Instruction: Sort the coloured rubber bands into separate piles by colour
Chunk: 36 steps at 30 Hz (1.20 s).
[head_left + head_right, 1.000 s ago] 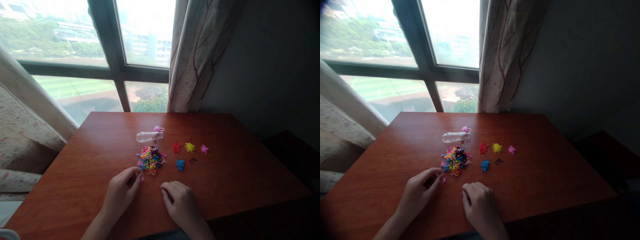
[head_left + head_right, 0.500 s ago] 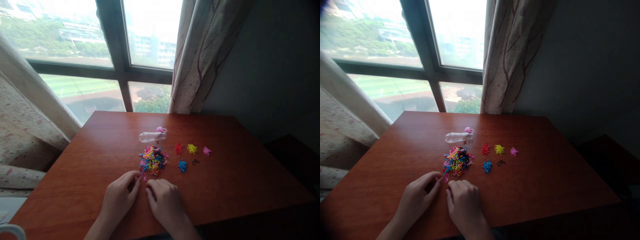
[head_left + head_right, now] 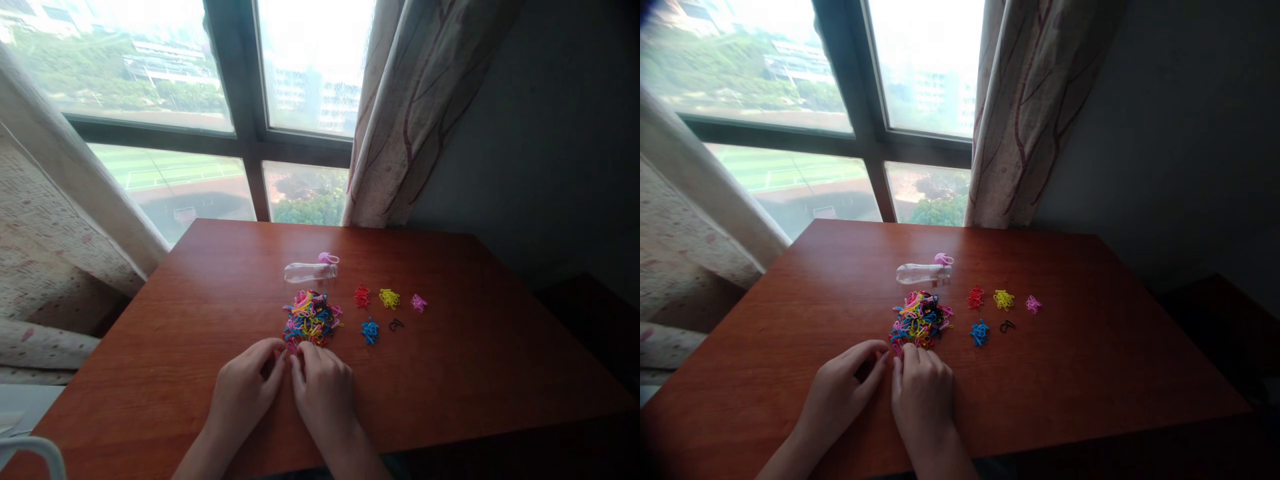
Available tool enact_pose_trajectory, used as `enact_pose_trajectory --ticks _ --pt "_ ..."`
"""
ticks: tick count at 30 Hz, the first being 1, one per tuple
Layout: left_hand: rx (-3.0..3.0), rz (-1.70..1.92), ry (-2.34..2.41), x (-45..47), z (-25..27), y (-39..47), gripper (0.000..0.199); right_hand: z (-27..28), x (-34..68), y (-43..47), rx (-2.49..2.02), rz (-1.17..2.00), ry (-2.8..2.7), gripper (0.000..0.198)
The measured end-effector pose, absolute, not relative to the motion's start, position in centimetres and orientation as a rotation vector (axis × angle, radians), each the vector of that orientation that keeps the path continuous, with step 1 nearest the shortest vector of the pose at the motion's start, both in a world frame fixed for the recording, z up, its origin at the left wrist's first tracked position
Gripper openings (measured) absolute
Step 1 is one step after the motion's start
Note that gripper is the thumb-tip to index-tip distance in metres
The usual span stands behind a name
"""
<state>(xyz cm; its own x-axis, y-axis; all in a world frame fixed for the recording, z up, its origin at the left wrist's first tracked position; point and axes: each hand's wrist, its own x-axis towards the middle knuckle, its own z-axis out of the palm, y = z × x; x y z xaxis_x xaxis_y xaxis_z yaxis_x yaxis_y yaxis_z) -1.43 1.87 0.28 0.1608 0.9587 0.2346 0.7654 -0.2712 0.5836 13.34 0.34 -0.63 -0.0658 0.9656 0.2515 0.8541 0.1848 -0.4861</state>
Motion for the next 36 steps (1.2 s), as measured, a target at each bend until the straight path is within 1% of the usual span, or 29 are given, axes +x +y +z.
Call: enact_pose_trajectory --ticks 4,9,15,18,20,27,31,36 --pt "2.136 0.782 1.652 -1.4 0.2 1.9 0.015 -0.8 13.6 0.3 -1.684 0.287 -1.934 0.013" --pt "2.160 0.778 1.640 -1.4 0.3 1.8 0.014 -0.8 14.7 -0.5 -1.626 0.366 -1.875 0.014" --pt "2.211 0.763 1.629 -1.4 0.5 1.7 0.015 -1.1 18.5 -1.3 -1.527 0.470 -1.709 0.018" --pt "2.243 0.759 1.618 -1.4 0.5 1.6 0.016 -1.3 22.4 -0.8 -1.589 0.394 -1.623 0.021" --pt "2.261 0.754 1.613 -1.4 0.5 1.7 0.016 -1.3 25.5 0.1 -1.660 0.290 -1.545 0.024" --pt "2.280 0.711 1.613 -1.3 0.4 1.8 0.016 -1.7 35.7 4.2 -2.034 0.015 -1.376 0.032" --pt "2.280 0.710 1.613 -1.4 0.3 1.8 0.016 -2.0 37.7 5.5 -2.124 -0.019 -1.343 0.034" --pt "2.287 0.720 1.620 -1.4 0.3 1.8 0.016 -2.3 37.7 6.0 -2.137 0.003 -1.367 0.035"
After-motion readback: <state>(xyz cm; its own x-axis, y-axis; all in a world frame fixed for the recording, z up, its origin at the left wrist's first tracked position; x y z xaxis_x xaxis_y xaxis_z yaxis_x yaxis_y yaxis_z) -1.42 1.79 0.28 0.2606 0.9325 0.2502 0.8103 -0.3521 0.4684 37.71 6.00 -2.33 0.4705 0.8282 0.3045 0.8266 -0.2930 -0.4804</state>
